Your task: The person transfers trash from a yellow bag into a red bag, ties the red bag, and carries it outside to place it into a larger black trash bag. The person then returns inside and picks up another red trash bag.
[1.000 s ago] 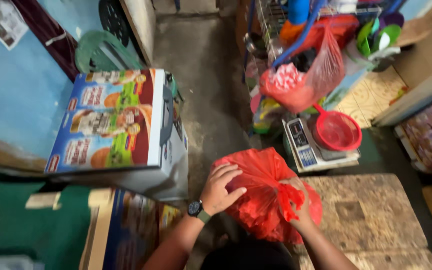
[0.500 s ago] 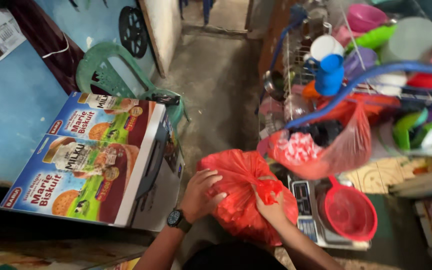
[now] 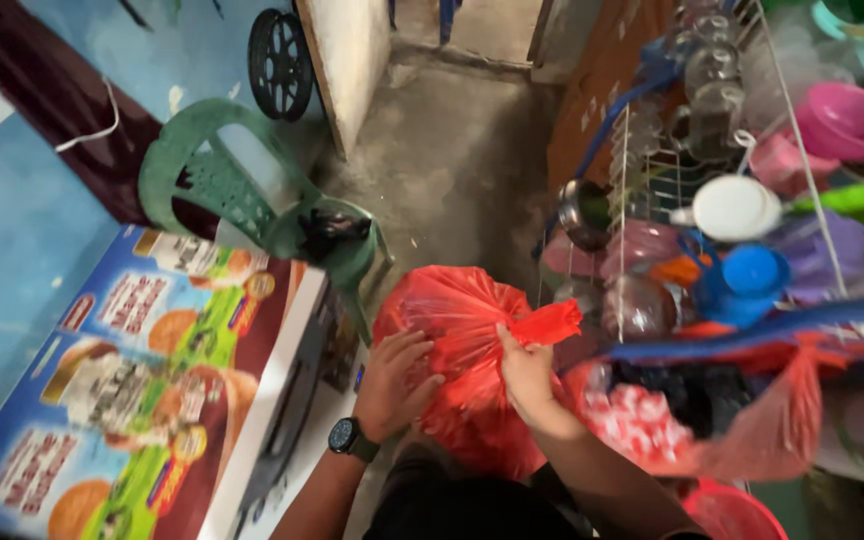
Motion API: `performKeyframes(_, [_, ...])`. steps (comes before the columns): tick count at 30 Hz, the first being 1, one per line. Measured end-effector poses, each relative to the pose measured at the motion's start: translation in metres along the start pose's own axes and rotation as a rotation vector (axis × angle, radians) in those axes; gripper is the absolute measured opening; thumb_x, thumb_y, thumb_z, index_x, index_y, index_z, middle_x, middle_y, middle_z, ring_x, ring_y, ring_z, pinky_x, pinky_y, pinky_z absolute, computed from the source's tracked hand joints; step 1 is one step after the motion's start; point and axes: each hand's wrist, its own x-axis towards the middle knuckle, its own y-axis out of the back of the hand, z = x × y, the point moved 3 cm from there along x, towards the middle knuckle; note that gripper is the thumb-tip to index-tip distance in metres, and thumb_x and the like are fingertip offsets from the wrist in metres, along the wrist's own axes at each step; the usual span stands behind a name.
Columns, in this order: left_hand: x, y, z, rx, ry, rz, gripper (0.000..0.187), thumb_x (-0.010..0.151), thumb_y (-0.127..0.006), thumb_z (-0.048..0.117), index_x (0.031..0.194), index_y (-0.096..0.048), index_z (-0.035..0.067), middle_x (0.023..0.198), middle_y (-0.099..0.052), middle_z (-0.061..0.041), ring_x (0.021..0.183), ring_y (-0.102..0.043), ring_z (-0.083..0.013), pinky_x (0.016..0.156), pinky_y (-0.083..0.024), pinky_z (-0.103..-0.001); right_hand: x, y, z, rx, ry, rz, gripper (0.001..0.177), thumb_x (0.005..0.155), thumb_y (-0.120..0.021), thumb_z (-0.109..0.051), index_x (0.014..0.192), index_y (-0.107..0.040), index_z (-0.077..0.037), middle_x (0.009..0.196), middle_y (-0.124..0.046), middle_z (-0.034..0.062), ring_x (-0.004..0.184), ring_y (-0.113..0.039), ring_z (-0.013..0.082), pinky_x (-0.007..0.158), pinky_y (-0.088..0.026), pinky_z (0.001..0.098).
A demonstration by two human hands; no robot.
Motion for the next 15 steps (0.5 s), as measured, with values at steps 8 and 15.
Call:
performKeyframes(8, [0.148,-0.007,-0.106,-0.075,-0.010,-0.029,0.044,0.074,-0.082,0.016,0.117,-0.073,0.009,0.127,-0.070,-0.017,0.126,-0.060,-0.0390,0.109,-0.045,-0.049,0.141,-0.067,0.060,-0.017,0.125,-0.020,0.021,0.091,-0.076,0.000,0.097,-0.057,-0.006,0.089,-0.059,-0.0022,0.081,-0.054,0.0088,0.073,-0.047,0.0267])
performKeyframes(15, [0.267,-0.011,-0.179,-0.080,-0.031,-0.042,0.043,0.079,-0.082,0.022,0.118,-0.071,0.007,0.130,-0.068,-0.017,0.129,-0.059,-0.0386,0.111,-0.044,-0.049,0.246,-0.097,0.061,0.158,0.114,0.013,0.025,0.088,-0.076,-0.005,0.106,-0.060,-0.004,0.092,-0.063,0.0007,0.086,-0.060,0.0128,0.086,-0.053,0.0331])
